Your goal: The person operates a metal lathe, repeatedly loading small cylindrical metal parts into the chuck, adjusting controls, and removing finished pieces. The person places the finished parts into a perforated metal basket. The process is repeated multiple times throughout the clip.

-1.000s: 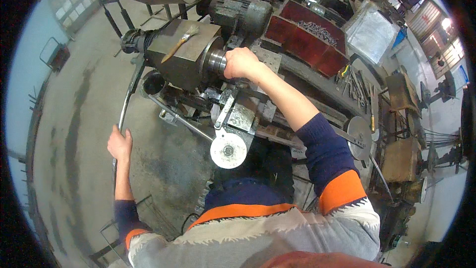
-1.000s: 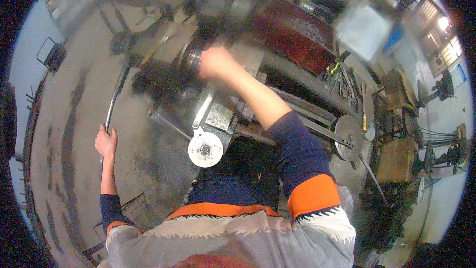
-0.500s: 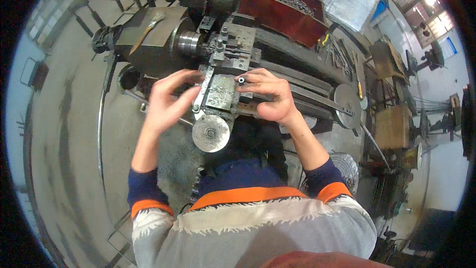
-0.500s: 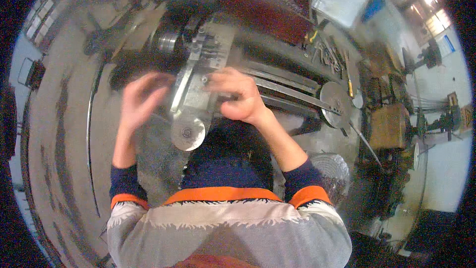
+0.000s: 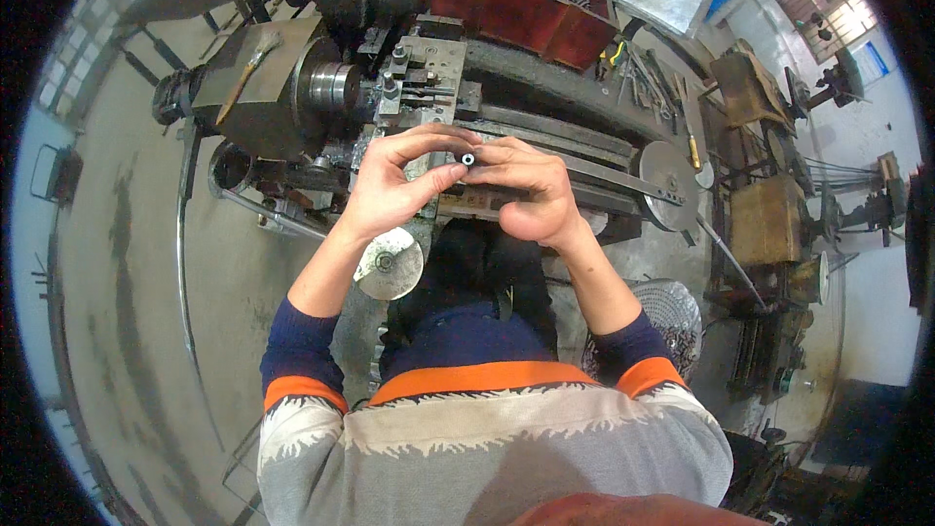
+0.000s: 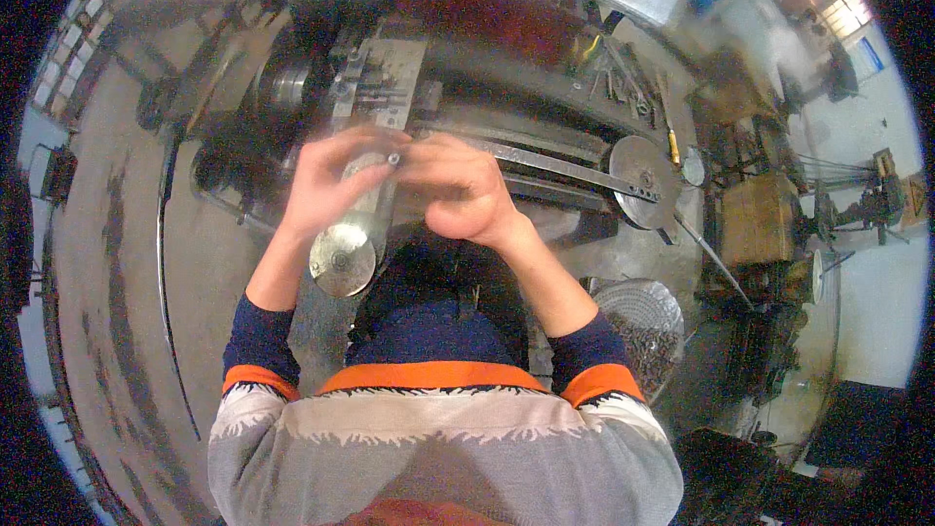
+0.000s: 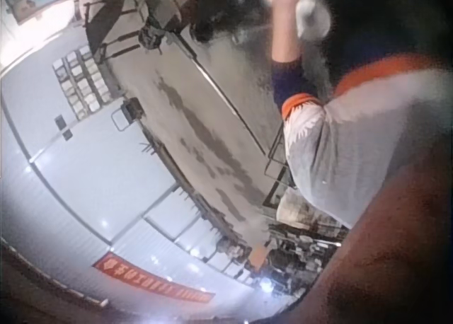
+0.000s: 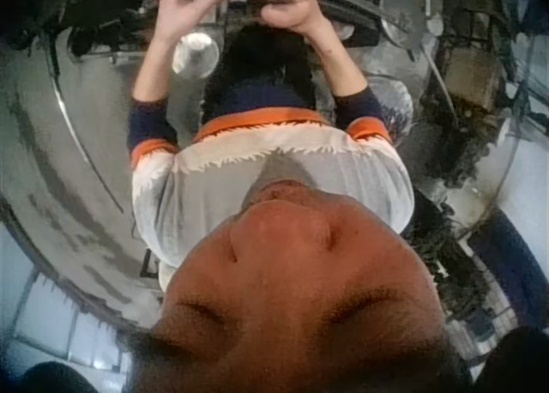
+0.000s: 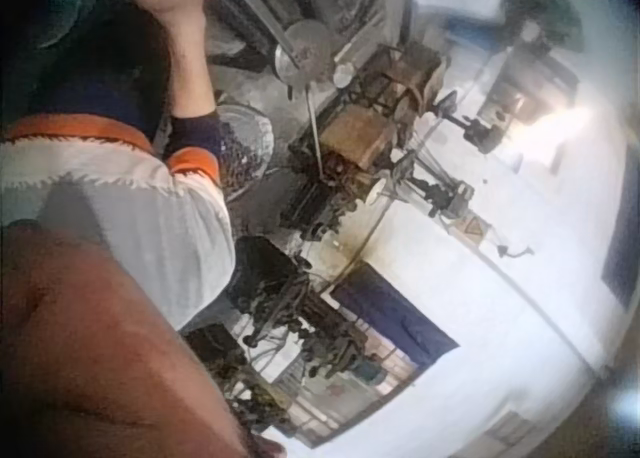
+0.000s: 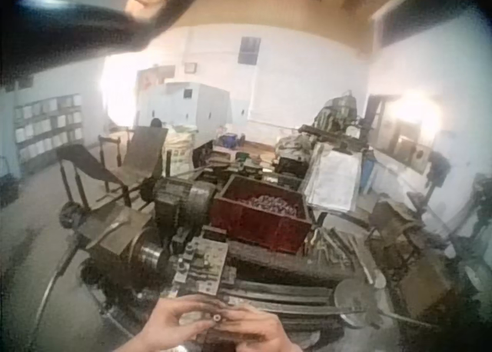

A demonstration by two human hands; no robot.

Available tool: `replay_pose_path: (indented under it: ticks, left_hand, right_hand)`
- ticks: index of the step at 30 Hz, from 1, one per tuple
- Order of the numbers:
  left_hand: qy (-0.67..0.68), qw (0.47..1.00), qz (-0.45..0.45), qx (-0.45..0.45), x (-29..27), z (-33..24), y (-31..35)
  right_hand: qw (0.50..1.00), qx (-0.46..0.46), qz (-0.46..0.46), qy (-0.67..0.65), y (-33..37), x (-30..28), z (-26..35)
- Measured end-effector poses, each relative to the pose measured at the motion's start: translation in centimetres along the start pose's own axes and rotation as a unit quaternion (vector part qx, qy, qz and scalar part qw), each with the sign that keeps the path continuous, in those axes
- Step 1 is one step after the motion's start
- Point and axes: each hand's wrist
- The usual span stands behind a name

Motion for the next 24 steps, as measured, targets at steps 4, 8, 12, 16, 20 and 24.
replay_pose_path:
  ticks: [4, 8, 12, 16, 20, 24]
  left_hand:
    - [0.008, 1.000, 0.002, -0.013, 0.2, 0.5, 0.0]
    - [0.068, 0.995, -0.005, -0.067, 0.6, 0.9, 0.0]
    - [0.104, 0.990, -0.017, -0.096, 0.9, 1.3, 0.1]
    - [0.057, 0.991, -0.009, -0.117, 0.5, 1.4, -0.2]
    - [-0.028, 0.993, -0.001, -0.111, -1.1, 1.3, 1.4]
    - [-0.061, 0.970, -0.065, -0.227, -4.2, 0.7, 4.5]
  right_hand:
    - [1.000, 0.013, 0.003, -0.018, 0.1, 0.0, -0.2]
    - [0.999, 0.024, -0.004, -0.045, 0.4, 0.1, -0.8]
    - [0.996, 0.052, -0.006, -0.069, 0.4, 0.1, -0.8]
    - [0.992, 0.078, 0.002, -0.096, 0.1, -0.4, -0.8]
    - [0.997, 0.077, 0.012, -0.025, 0.1, -2.4, -2.2]
    - [0.981, 0.153, 0.005, 0.121, -2.7, -8.2, -6.4]
Point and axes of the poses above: each hand's wrist, its own y-axis away from the middle knuckle, its own x-axis out of the palm, z = x × y, and after that the axes turned 2 degrees about -y, right-handed
